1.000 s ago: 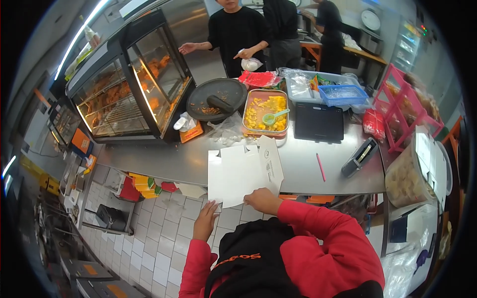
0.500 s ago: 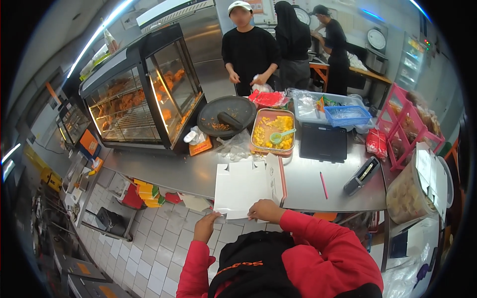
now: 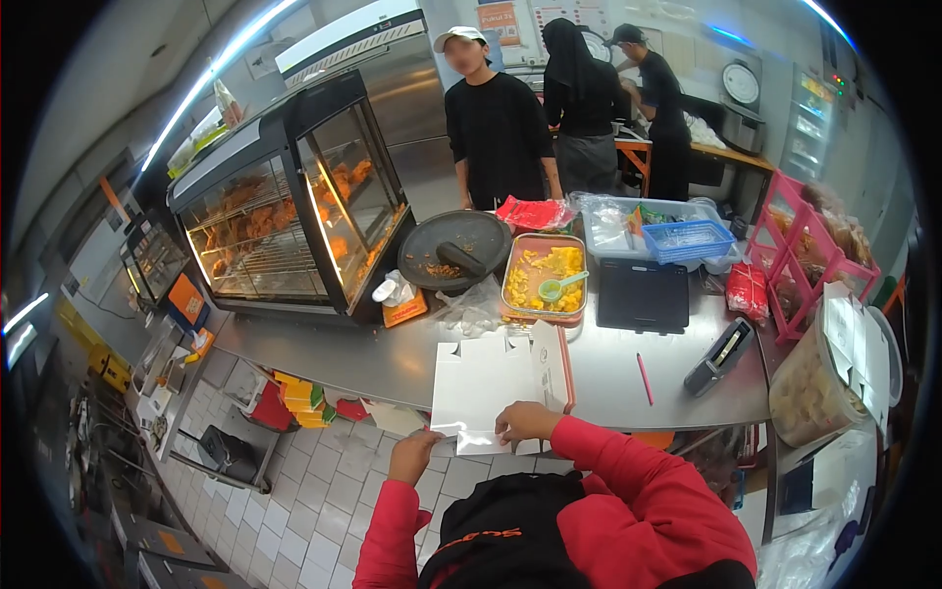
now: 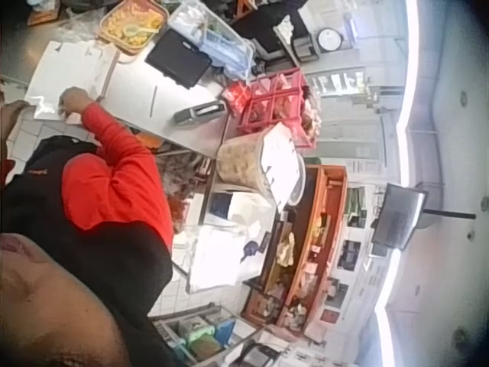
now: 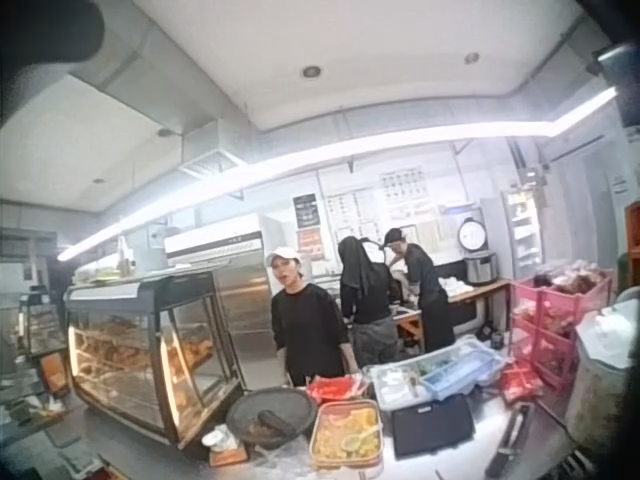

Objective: Assembling and folding cardboard food boxes in a commercial kitchen.

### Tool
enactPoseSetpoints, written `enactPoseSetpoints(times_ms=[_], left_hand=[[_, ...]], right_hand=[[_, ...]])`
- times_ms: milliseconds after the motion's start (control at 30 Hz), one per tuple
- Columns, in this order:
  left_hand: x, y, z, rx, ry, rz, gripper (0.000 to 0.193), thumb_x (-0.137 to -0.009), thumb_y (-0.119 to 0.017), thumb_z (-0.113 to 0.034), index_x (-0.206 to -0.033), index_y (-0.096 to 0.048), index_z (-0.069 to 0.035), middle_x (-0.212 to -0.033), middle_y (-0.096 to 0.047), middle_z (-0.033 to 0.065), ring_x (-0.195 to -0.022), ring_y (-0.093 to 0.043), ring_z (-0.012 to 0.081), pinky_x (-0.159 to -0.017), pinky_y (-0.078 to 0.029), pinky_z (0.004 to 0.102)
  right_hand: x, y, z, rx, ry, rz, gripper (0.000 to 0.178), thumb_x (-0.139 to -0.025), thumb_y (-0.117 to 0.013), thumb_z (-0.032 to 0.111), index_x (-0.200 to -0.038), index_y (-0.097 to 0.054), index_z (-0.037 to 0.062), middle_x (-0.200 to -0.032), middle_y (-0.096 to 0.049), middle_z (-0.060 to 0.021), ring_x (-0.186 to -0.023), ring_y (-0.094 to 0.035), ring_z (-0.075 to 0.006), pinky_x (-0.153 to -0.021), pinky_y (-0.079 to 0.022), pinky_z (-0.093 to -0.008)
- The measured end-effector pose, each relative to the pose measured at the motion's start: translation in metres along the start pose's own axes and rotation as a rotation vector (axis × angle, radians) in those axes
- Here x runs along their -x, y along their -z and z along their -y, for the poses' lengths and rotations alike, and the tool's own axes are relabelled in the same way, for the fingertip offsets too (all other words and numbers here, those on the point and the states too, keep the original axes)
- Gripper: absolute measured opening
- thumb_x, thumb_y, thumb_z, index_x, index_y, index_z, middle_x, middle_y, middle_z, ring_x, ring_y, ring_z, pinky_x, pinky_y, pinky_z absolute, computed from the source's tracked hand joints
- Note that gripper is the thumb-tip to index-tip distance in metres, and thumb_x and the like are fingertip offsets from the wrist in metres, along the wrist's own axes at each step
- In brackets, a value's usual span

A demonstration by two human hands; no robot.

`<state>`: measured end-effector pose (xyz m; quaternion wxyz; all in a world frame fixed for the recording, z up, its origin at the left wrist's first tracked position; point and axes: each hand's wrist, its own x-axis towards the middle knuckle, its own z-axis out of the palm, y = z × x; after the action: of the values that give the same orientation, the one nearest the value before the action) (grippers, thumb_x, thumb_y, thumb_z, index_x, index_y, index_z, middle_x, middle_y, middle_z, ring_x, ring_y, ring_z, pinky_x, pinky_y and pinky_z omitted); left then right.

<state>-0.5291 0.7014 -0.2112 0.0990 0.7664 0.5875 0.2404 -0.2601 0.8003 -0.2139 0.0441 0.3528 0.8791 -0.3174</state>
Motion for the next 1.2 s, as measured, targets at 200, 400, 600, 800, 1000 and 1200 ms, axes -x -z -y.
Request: enactPoseSetpoints(times_ms=[200, 400, 600, 800, 1000, 1200], left_hand=[[-0.005, 0.005, -0.004, 0.053, 0.076, -0.006, 0.012, -0.084, -0.063, -0.015, -0.092, -0.071, -0.012, -0.085, -0.069, 0.0096, -0.078, -0.067, 0.0284, -0.069, -0.052, 0.0349], [-0.01, 0.01, -0.006, 0.049, 0.07, 0.009, 0.011, -0.082, -0.066, -0.017, -0.09, -0.072, -0.012, -0.082, -0.069, 0.0097, -0.076, -0.067, 0.0278, -0.067, -0.052, 0.0342], [-0.009, 0.005, 0.0, 0.1, 0.088, -0.015, 0.01, -0.083, -0.065, -0.019, -0.088, -0.072, -0.014, -0.08, -0.068, 0.01, -0.074, -0.065, 0.0301, -0.066, -0.051, 0.0372], [-0.011, 0.003, -0.002, 0.125, 0.083, -0.044, 0.01, -0.083, -0.065, -0.019, -0.088, -0.072, -0.014, -0.081, -0.069, 0.0104, -0.074, -0.066, 0.0303, -0.066, -0.052, 0.0369], [-0.01, 0.0, -0.002, 0.159, 0.076, -0.074, 0.01, -0.083, -0.066, -0.018, -0.089, -0.073, -0.013, -0.082, -0.069, 0.0103, -0.075, -0.066, 0.0297, -0.067, -0.052, 0.0359], [-0.001, 0.0, 0.002, 0.134, 0.067, -0.053, 0.013, -0.081, -0.068, -0.019, -0.091, -0.073, -0.013, -0.086, -0.069, 0.0104, -0.08, -0.066, 0.0294, -0.069, -0.052, 0.0368]], right_hand=[[0.004, -0.024, 0.013, 0.021, 0.173, -0.154, 0.05, -0.071, -0.077, 0.035, -0.113, -0.062, 0.0116, -0.12, -0.056, -0.0081, -0.114, -0.049, -0.0311, -0.092, -0.045, -0.0403], [0.002, -0.023, 0.003, -0.027, 0.187, -0.112, 0.039, -0.08, -0.071, 0.034, -0.112, -0.064, 0.0117, -0.113, -0.062, -0.0091, -0.106, -0.057, -0.0313, -0.091, -0.046, -0.04], [0.002, -0.016, 0.002, -0.113, 0.242, -0.136, 0.027, -0.082, -0.064, 0.03, -0.1, -0.069, 0.0101, -0.096, -0.067, -0.013, -0.092, -0.063, -0.0318, -0.084, -0.048, -0.0413], [-0.002, -0.011, -0.003, -0.163, 0.272, -0.094, 0.027, -0.086, -0.06, 0.024, -0.107, -0.067, 0.0101, -0.098, -0.068, -0.0113, -0.093, -0.064, -0.0292, -0.083, -0.049, -0.0392], [-0.007, -0.017, -0.017, -0.257, 0.228, -0.113, 0.023, -0.089, -0.057, 0.022, -0.103, -0.067, 0.0089, -0.087, -0.069, -0.0112, -0.085, -0.065, -0.0307, -0.077, -0.05, -0.039], [0.009, -0.009, 0.015, -0.057, 0.122, -0.337, 0.019, -0.091, -0.05, 0.018, -0.11, -0.055, 0.0189, -0.071, -0.063, -0.0131, -0.067, -0.062, -0.0351, -0.062, -0.047, -0.0465]])
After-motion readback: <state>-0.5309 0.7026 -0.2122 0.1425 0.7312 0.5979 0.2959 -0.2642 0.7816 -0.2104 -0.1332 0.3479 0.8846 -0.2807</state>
